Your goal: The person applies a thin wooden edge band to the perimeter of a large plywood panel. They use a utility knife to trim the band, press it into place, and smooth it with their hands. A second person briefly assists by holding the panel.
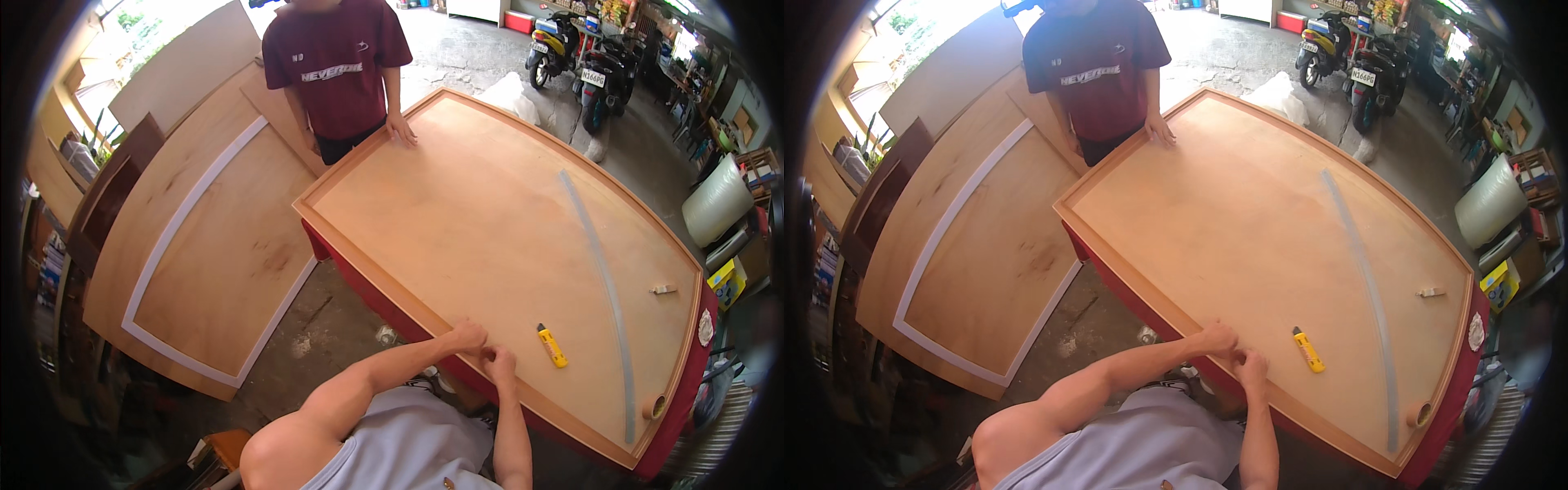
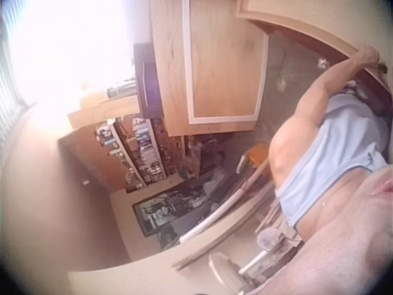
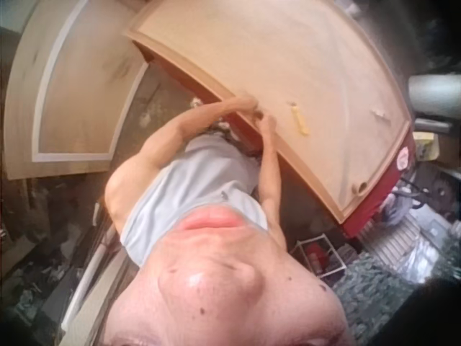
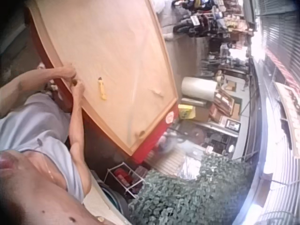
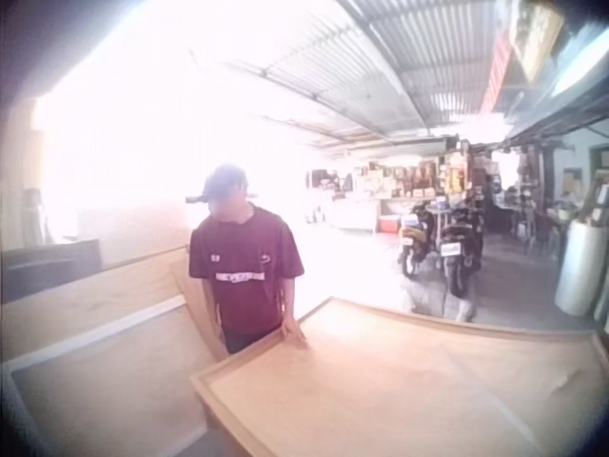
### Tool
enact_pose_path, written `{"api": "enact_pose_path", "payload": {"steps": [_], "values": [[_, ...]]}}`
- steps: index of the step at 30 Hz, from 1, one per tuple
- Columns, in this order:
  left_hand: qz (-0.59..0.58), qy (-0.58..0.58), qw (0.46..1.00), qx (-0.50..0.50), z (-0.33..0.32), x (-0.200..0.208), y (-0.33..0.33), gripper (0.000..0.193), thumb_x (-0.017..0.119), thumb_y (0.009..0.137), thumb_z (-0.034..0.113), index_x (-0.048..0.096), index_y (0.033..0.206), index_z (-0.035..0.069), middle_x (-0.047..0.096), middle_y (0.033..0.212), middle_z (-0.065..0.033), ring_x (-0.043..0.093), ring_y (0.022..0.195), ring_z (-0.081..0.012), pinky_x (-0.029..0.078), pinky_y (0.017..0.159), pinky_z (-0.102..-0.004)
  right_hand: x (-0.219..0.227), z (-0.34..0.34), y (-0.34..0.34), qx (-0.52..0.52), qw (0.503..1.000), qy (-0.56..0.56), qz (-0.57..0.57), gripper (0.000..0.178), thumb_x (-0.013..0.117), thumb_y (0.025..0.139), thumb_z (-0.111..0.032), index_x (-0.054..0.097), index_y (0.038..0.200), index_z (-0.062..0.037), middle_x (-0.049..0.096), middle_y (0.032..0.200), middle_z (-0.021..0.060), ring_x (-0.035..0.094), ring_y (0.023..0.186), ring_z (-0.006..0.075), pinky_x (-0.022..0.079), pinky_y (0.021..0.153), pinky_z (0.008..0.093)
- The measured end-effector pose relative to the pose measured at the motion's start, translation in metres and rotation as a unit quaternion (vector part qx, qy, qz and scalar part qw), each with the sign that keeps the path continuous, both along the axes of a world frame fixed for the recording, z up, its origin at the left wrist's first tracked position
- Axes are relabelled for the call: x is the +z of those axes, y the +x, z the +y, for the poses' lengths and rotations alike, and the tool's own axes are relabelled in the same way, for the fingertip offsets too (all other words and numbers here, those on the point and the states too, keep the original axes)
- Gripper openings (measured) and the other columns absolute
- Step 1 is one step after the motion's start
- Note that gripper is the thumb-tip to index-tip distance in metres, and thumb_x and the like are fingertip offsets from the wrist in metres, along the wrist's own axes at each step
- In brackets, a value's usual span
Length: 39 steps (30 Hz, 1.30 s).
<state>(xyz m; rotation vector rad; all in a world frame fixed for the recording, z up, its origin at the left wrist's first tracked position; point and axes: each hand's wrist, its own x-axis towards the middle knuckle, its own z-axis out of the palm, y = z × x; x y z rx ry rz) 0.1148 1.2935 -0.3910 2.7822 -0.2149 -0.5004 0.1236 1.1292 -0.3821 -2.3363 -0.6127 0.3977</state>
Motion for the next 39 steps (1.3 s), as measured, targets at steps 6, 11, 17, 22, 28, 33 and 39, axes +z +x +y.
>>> {"api": "enact_pose_path", "payload": {"steps": [6,11,17,22,28,33,39], "values": [[-0.022,-0.01,1.0,-0.01,0.001,0.004,-0.004,0.016,0.069,0.068,0.027,0.073,0.075,0.014,0.071,0.077,-0.0099,0.069,0.079,-0.0281,0.043,0.08,-0.0446,-0.002,0.006,0.003,0.0,0.999,-0.046,0.007,0.011,0.071,0.071,-0.016,0.076,0.079,-0.0097,0.071,0.077,0.0116,0.069,0.075,0.0321,0.053,0.072,0.0417],[-0.133,-0.006,0.989,-0.066,0.005,-0.005,-0.017,0.013,0.067,0.071,0.026,0.072,0.076,0.015,0.069,0.077,-0.0054,0.066,0.082,-0.0234,0.041,0.079,-0.0414,-0.008,0.005,-0.005,0.003,0.994,-0.1,-0.035,0.013,0.071,0.074,-0.02,0.073,0.08,-0.0086,0.07,0.08,0.0106,0.066,0.082,0.033,0.048,0.078,0.0467],[-0.196,-0.049,0.977,-0.073,0.01,-0.005,-0.032,0.012,0.065,0.071,0.028,0.07,0.068,0.017,0.066,0.072,-0.0014,0.063,0.08,-0.0202,0.038,0.077,-0.0385,0.006,0.016,-0.016,0.034,0.992,-0.095,-0.07,0.012,0.067,0.078,-0.022,0.068,0.08,-0.0098,0.067,0.086,0.0081,0.061,0.09,0.0311,0.04,0.083,0.0486],[-0.127,-0.002,0.989,-0.072,0.002,0.003,-0.022,0.013,0.066,0.068,0.029,0.07,0.067,0.018,0.066,0.065,-0.0013,0.063,0.074,-0.0198,0.038,0.076,-0.038,0.002,0.005,-0.017,0.061,0.986,-0.116,-0.107,0.014,0.067,0.079,-0.023,0.072,0.087,-0.0121,0.068,0.088,0.007,0.059,0.095,0.0305,0.037,0.086,0.0489],[-0.136,0.036,0.988,-0.069,-0.001,0.008,-0.029,0.01,0.067,0.069,0.028,0.07,0.071,0.02,0.066,0.072,0.0004,0.061,0.084,-0.0202,0.037,0.081,-0.0389,0.004,0.003,-0.014,0.083,0.978,-0.161,-0.105,0.018,0.066,0.081,-0.028,0.074,0.087,-0.0135,0.07,0.091,0.0064,0.058,0.099,0.0301,0.035,0.091,0.0507],[-0.151,0.021,0.988,-0.019,0.008,0.009,-0.046,0.013,0.067,0.071,0.027,0.069,0.082,0.021,0.066,0.084,0.0011,0.055,0.104,-0.0232,0.037,0.088,-0.0403,0.019,0.008,-0.014,0.079,0.976,-0.184,-0.08,0.018,0.066,0.081,-0.029,0.074,0.087,-0.0138,0.071,0.095,0.0063,0.059,0.1,0.0284,0.034,0.093,0.0509],[-0.185,-0.025,0.982,0.011,0.008,0.004,-0.051,0.012,0.064,0.074,0.024,0.069,0.083,0.018,0.064,0.087,-0.002,0.053,0.106,-0.0252,0.037,0.094,-0.0436,0.016,0.003,-0.008,0.071,0.978,-0.191,-0.05,0.019,0.065,0.079,-0.024,0.076,0.091,-0.0138,0.072,0.095,0.0082,0.062,0.1,0.0301,0.038,0.093,0.0531]]}}
